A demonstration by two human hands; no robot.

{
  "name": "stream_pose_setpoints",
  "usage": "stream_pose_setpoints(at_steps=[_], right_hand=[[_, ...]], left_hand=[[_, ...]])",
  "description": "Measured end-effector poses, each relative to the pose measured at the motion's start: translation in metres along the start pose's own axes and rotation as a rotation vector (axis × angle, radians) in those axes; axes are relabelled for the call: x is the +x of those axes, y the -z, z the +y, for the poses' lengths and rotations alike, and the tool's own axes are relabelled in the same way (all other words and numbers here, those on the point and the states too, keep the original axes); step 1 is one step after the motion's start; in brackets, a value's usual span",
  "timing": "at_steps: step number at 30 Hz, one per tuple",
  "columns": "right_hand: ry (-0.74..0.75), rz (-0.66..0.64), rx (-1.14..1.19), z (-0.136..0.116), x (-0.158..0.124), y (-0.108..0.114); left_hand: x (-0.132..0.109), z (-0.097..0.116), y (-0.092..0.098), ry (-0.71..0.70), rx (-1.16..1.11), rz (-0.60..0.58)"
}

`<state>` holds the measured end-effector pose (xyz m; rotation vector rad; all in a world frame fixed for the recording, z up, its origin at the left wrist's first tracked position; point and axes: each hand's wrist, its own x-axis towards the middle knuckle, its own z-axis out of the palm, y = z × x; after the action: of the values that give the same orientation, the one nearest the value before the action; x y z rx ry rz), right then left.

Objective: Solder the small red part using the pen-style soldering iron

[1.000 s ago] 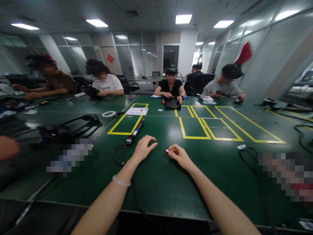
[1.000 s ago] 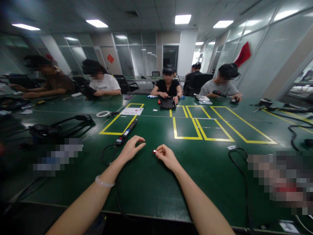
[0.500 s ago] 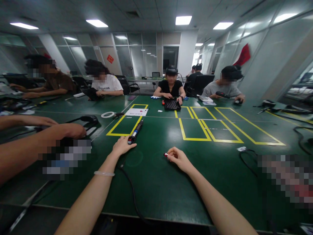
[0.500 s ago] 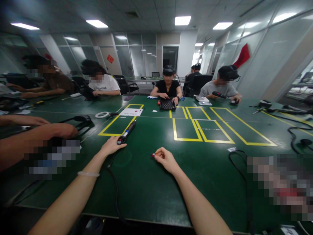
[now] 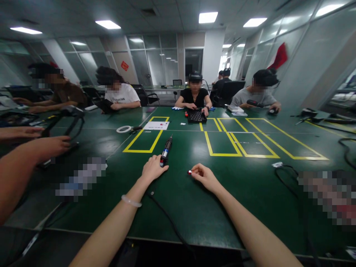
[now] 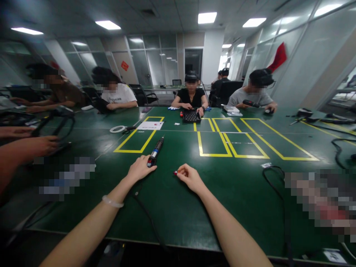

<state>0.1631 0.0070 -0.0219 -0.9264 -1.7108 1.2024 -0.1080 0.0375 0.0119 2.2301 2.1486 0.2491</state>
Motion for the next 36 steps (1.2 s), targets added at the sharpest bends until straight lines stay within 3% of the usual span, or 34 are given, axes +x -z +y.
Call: stream_pose_setpoints(at_steps=[8, 13, 18, 26, 36], right_hand=[[0.049, 0.038, -0.138, -0.006, -0.003, -0.004], [0.073, 0.04, -0.23, -0.002, -0.001, -0.005], [0.095, 0.038, -0.324, 0.003, 0.001, -0.007], [0.071, 0.025, -0.23, 0.0, 0.002, -0.009], [0.19, 0.049, -0.374, -0.004, 0.001, -0.002]], left_hand=[[-0.032, 0.061, -0.01, -0.141, -0.044, 0.039], [-0.043, 0.084, -0.012, -0.242, -0.093, 0.034], [-0.047, 0.09, -0.012, -0.282, -0.116, 0.013], [-0.046, 0.092, -0.012, -0.288, -0.103, 0.003], [-0.046, 0.102, -0.015, -0.253, -0.055, 0.038]])
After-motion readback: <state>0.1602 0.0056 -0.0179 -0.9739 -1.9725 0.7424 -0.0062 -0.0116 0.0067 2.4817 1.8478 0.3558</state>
